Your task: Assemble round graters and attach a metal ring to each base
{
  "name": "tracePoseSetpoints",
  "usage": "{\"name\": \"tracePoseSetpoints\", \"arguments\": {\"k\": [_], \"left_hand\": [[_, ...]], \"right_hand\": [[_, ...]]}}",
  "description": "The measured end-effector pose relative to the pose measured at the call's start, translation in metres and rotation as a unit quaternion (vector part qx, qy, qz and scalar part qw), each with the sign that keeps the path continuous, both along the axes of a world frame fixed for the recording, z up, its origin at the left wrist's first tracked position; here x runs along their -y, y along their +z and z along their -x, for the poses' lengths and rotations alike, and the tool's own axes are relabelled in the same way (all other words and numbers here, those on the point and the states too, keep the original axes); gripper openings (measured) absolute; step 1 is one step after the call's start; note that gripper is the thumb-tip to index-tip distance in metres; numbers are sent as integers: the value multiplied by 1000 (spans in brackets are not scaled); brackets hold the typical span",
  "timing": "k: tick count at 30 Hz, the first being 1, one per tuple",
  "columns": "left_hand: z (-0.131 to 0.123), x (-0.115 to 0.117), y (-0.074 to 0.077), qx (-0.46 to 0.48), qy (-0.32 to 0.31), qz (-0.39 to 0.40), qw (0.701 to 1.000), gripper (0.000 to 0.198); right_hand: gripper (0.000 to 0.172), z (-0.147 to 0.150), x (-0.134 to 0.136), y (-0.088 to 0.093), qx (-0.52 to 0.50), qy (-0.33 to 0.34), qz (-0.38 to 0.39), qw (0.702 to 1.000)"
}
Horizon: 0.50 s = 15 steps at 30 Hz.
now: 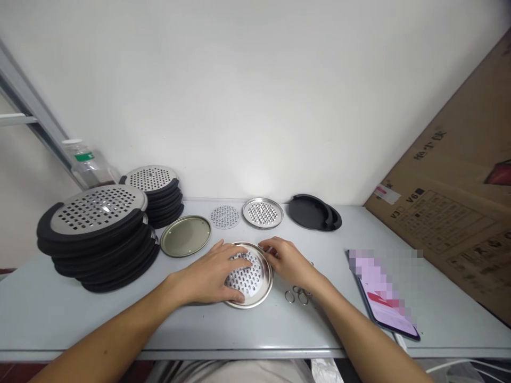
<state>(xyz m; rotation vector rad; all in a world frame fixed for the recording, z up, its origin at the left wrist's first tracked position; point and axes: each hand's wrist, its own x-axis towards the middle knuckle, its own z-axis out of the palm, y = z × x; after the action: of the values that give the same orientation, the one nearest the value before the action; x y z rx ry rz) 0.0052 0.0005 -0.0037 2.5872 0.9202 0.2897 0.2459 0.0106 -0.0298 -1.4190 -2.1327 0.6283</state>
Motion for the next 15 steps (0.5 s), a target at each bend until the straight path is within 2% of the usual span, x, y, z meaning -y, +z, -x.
{"name": "tracePoseSetpoints", "arguments": {"k": [10,15], "left_hand": [[1,3,14,7,-10,37,999,62],[2,3,12,-5,-25,22,999,61]], "right_hand": [[27,-1,-1,-2,4,3,3,1000],[27,-1,-1,0,11,4,13,1000]]}}
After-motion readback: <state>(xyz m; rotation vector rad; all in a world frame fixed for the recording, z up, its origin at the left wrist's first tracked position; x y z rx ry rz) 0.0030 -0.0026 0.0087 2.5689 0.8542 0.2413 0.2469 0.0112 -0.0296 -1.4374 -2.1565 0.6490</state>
